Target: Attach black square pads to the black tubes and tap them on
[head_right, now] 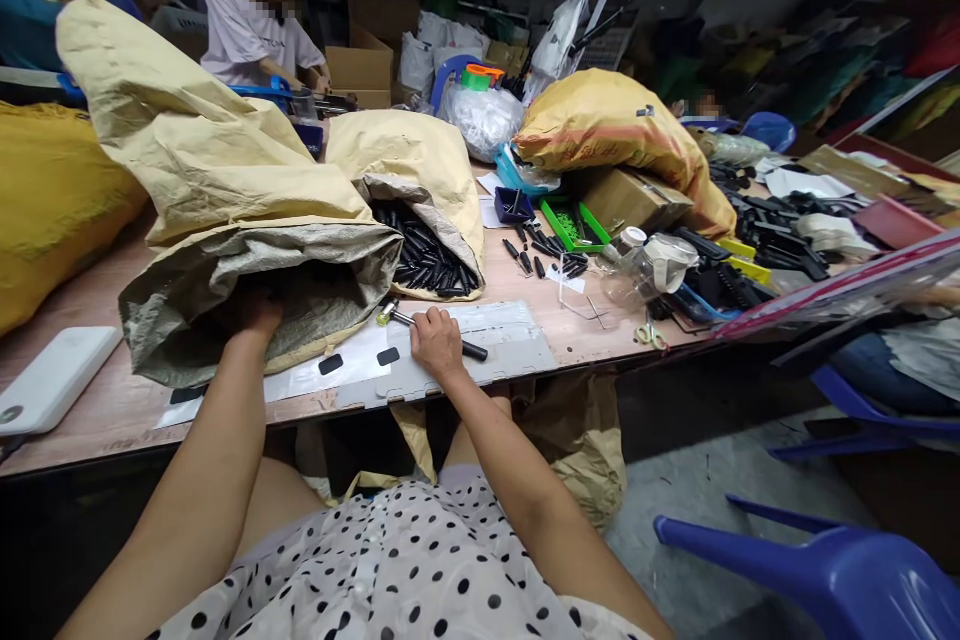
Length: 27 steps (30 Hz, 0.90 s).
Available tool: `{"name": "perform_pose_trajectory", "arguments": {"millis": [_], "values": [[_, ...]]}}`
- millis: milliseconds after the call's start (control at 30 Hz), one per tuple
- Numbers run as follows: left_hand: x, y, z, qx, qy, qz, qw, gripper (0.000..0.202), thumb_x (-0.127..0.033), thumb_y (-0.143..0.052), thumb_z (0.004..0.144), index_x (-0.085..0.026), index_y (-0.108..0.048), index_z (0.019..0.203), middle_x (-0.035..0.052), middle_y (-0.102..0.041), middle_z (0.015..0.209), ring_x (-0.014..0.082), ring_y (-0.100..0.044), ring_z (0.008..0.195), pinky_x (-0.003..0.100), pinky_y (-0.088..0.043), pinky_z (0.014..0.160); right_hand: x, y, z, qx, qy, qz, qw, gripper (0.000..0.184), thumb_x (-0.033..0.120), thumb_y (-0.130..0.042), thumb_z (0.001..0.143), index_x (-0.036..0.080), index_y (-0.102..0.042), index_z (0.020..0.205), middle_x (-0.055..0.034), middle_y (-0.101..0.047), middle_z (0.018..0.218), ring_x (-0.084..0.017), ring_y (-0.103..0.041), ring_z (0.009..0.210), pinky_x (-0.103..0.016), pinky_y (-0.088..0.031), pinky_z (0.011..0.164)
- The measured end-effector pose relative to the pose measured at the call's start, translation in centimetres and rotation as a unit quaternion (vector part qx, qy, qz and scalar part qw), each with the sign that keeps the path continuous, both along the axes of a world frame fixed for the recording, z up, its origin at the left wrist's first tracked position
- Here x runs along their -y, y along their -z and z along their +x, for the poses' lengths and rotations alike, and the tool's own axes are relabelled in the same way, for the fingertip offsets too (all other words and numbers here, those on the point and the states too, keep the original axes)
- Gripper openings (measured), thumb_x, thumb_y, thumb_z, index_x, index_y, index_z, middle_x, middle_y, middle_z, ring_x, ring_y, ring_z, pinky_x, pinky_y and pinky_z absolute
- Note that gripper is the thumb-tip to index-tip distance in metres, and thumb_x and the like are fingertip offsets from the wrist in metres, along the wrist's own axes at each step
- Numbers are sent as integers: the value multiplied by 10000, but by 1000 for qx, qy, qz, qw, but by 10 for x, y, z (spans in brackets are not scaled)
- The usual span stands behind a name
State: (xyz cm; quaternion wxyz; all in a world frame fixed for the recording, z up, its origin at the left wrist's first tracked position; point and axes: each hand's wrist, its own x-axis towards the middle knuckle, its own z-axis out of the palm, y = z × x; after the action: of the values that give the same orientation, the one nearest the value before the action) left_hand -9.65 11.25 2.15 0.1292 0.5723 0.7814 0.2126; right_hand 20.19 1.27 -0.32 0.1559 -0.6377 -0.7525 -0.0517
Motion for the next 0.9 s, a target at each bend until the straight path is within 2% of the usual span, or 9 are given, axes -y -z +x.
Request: {"name": "perform_pose_trajectory", "arguments": {"millis": [100, 167, 267, 333, 400, 500, 567, 733, 900], "values": [[12, -10, 3, 6, -31, -10, 999, 351, -177, -571, 779, -103, -733, 1081, 196, -739, 1110, 389, -659, 1143, 505, -515, 997, 0, 0, -1, 0, 1, 3, 1000, 183, 275, -525, 992, 217, -689, 1048, -94, -616, 1003, -247, -497, 948, -333, -363, 780], [30, -14, 14, 18, -7, 32, 999, 379, -230, -581, 824, -155, -725, 1166, 150, -745, 1130, 354, -668, 1109, 466, -531, 964, -1, 0, -1, 0, 2, 2, 1000, 183, 276, -523, 994, 218, -688, 1048, -94, -617, 1004, -248, -497, 949, -336, -365, 786], [68, -10, 42, 31, 122, 107, 986, 325, -306, -619, 839, -234, -752, 1127, 87, -756, 1095, 311, -670, 1027, 436, -534, 935, 0, -1, -1, 2, 4, -5, 1000, 191, 278, -517, 997, 215, -690, 1053, -96, -620, 1006, -249, -498, 952, -338, -369, 797], [92, 1, 63, 45, 215, 121, 968, 265, -288, -636, 827, -250, -770, 1052, 64, -762, 1036, 284, -660, 974, 420, -532, 927, 0, -2, -1, 3, 4, -8, 1000, 200, 279, -510, 1001, 216, -692, 1055, -97, -622, 1012, -249, -499, 954, -337, -370, 799], [108, 16, 81, 69, 254, 124, 957, 219, -256, -634, 824, -251, -770, 996, 57, -759, 984, 273, -653, 951, 411, -532, 912, 1, -3, -1, 1, 4, -12, 1000, 210, 281, -499, 1008, 219, -694, 1055, -99, -624, 1020, -247, -501, 952, -334, -371, 797], [119, 35, 93, 104, 246, 153, 951, 181, -221, -641, 817, -241, -749, 962, 59, -743, 957, 268, -649, 943, 409, -529, 891, 0, -5, 0, -4, 3, -23, 1000, 222, 281, -496, 1011, 221, -699, 1076, -102, -629, 1035, -247, -510, 960, -332, -381, 798], [119, 41, 93, 121, 232, 178, 949, 169, -210, -670, 795, -236, -731, 951, 56, -728, 956, 263, -643, 935, 405, -529, 879, -1, -7, 0, -9, 2, -33, 999, 228, 277, -504, 1008, 224, -702, 1107, -103, -635, 1044, -248, -519, 970, -331, -392, 800], [116, 41, 90, 133, 217, 188, 948, 89, -185, -701, 765, -238, -702, 837, 36, -686, 859, 249, -625, 883, 396, -528, 855, 2, -11, 2, -43, 8, -42, 998, 222, 274, -514, 1000, 231, -719, 1072, -98, -647, 1027, -243, -551, 961, -326, -429, 797], [116, 39, 93, 136, 220, 181, 949, 71, -201, -707, 787, -244, -718, 843, 36, -684, 846, 250, -621, 890, 402, -523, 864, 25, -10, 3, -143, -14, -6, 990, 292, 275, -433, 1029, 244, -701, 1139, -62, -653, 997, -199, -602, 920, -283, -478, 807]]}}
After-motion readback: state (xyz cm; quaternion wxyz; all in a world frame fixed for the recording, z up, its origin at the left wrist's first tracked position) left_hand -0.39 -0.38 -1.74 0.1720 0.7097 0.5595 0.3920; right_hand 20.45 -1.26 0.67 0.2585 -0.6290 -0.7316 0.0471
